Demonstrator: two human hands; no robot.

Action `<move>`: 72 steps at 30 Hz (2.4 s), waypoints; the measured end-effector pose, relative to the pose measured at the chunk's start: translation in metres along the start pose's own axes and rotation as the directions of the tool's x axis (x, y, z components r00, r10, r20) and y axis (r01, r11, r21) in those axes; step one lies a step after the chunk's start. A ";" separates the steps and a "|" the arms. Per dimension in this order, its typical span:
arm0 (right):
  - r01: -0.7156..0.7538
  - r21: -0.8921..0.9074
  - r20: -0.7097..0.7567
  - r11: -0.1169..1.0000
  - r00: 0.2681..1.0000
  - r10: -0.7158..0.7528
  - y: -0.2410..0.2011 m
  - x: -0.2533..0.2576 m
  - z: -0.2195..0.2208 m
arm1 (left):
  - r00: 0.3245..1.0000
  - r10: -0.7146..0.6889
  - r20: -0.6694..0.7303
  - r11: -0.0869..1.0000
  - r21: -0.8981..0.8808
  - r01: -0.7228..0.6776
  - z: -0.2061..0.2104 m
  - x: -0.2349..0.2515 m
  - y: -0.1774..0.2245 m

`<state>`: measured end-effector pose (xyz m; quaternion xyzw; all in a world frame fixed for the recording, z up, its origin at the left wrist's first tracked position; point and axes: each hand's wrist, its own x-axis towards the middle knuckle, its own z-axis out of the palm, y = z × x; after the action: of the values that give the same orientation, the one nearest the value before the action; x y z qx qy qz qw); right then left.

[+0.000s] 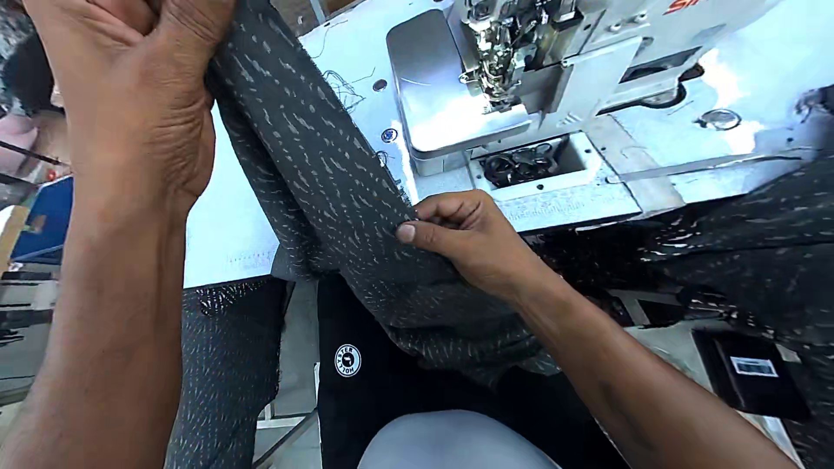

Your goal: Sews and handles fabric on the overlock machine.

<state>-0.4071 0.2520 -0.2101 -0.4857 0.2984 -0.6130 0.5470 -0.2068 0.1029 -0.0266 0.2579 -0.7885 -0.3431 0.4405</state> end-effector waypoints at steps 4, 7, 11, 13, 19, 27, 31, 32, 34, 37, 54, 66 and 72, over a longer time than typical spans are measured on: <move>0.020 -0.048 -0.096 0.999 0.995 -0.024 -0.002 0.000 -0.002 | 0.999 -0.035 -0.021 0.998 -0.060 0.034 0.011 -0.003 -0.006; 0.049 -0.127 -0.089 0.991 0.994 -0.061 -0.006 -0.005 -0.006 | 0.997 -0.043 -0.067 0.999 -0.011 0.042 0.019 0.002 -0.006; 0.027 -0.290 -0.099 0.957 0.993 -0.058 -0.013 -0.040 -0.014 | 0.995 0.091 -0.032 0.956 0.282 -0.078 0.062 0.016 -0.023; -0.081 -0.220 -0.196 0.972 0.980 0.037 -0.003 -0.074 -0.017 | 0.990 0.128 0.056 0.946 0.292 -0.139 0.102 0.012 -0.041; -0.276 -0.079 -0.373 0.958 0.899 0.228 0.031 -0.133 -0.035 | 0.991 0.072 0.110 0.953 0.286 -0.101 0.181 -0.019 -0.083; -0.215 -0.140 -0.208 0.967 0.961 0.183 0.038 -0.139 -0.048 | 0.970 0.088 0.228 0.774 0.597 -0.211 0.195 -0.061 -0.050; -0.224 -0.172 -0.210 0.959 0.960 0.186 0.034 -0.140 -0.054 | 0.970 0.082 0.228 0.786 0.584 -0.204 0.200 -0.068 -0.050; -0.217 -0.187 -0.210 0.958 0.962 0.177 0.032 -0.138 -0.057 | 0.971 0.070 0.229 0.780 0.594 -0.196 0.199 -0.067 -0.050; -0.204 -0.196 -0.204 0.959 0.965 0.163 0.029 -0.139 -0.060 | 0.970 0.057 0.234 0.753 0.628 -0.196 0.198 -0.067 -0.049; -0.202 -0.192 -0.203 0.960 0.966 0.162 0.030 -0.138 -0.063 | 0.968 0.061 0.245 0.726 0.655 -0.212 0.197 -0.067 -0.050; -0.074 -0.252 -0.249 0.965 0.968 0.009 -0.003 -0.092 -0.073 | 0.929 -0.133 0.345 0.785 0.608 -0.114 0.174 -0.003 -0.081; -0.011 -0.291 -0.371 0.957 0.923 -0.102 -0.025 -0.037 -0.078 | 0.855 -0.359 0.375 0.673 0.738 -0.041 0.162 0.078 -0.128; -0.011 -0.211 -0.488 0.977 0.868 -0.096 -0.024 -0.024 -0.078 | 0.863 -0.416 0.286 0.627 0.778 0.044 0.154 0.114 -0.152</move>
<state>-0.4897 0.2675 -0.2220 -0.3732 0.4799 -0.6943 0.3850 -0.3797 -0.0259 -0.1424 0.4327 -0.8952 -0.0916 0.0551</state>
